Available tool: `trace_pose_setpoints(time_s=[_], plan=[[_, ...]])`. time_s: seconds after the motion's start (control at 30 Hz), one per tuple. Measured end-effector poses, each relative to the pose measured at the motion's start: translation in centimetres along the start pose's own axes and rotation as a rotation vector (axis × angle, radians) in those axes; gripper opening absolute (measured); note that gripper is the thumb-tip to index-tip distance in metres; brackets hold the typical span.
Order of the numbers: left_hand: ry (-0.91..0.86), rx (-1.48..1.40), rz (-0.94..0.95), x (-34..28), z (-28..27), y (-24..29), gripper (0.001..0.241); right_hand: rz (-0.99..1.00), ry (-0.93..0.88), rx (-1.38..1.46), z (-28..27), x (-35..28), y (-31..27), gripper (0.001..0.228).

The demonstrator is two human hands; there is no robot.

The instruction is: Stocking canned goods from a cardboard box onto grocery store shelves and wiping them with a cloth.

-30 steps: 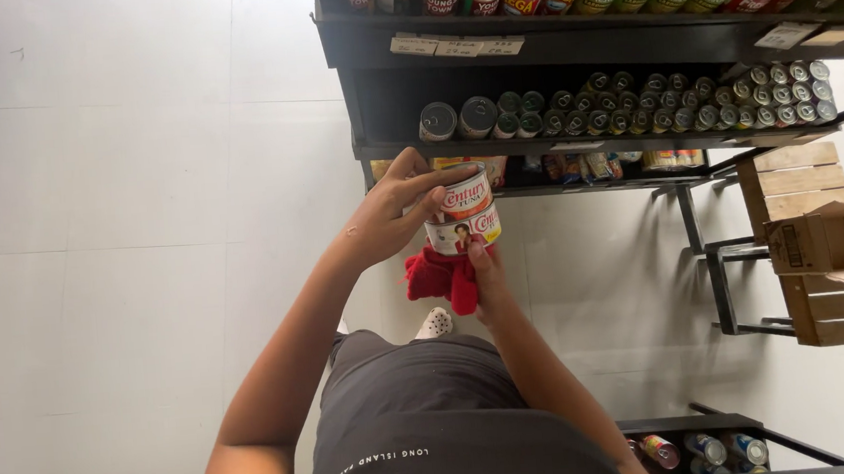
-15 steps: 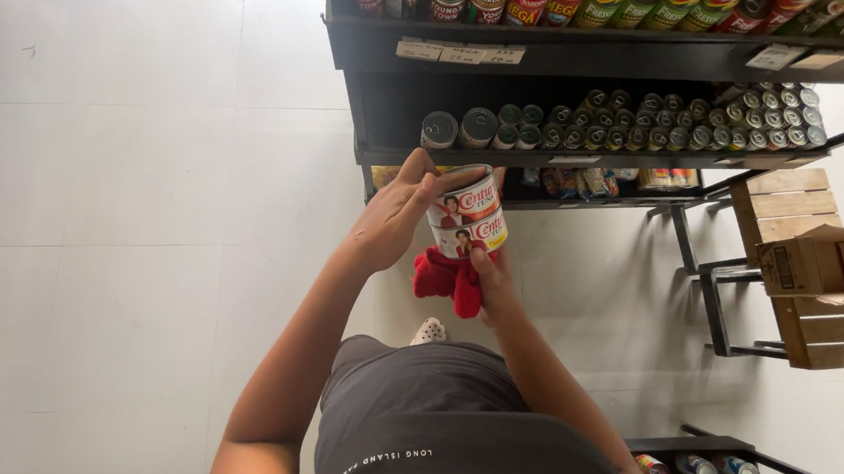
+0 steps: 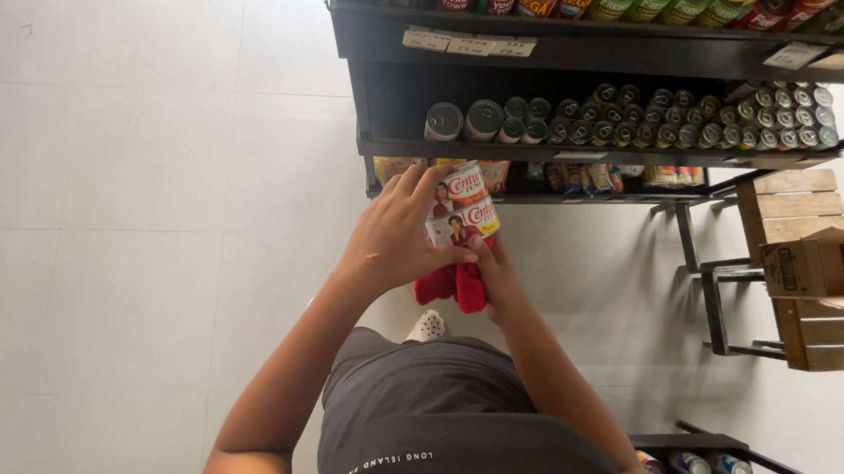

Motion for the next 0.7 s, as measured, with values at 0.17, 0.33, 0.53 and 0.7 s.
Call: trace_pose_setpoints(time_s=[0.17, 0.33, 0.53, 0.7], plan=[[-0.052, -0.049, -0.099, -0.5, -0.1, -1.0, 0.115, 0.023, -0.036, -0.326, 4.1, -2.4, -5.1, 0.092], [0.043, -0.11, -0.081, -1.1, 0.6, -2.9, 0.115, 0.108, -0.043, -0.462, 7.3, -4.3, -9.4, 0.093], [0.109, -0.137, -0.049, -1.0, 1.0, -3.3, 0.111, -0.016, -0.088, -0.379, 7.2, -2.9, -8.3, 0.086], [0.18, -0.113, -0.016, -0.5, 2.0, -4.1, 0.108, -0.024, -0.077, -0.277, 4.9, -1.3, -5.8, 0.084]])
Point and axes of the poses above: each hand's wrist, its own x-axis towards the middle knuckle, its own z-axis out of the palm, y = z × x, the point moved 6 cm from there along x, towards the middle knuckle, and after that the axes turned 5 degrees about -x, right-handed, at the moved point
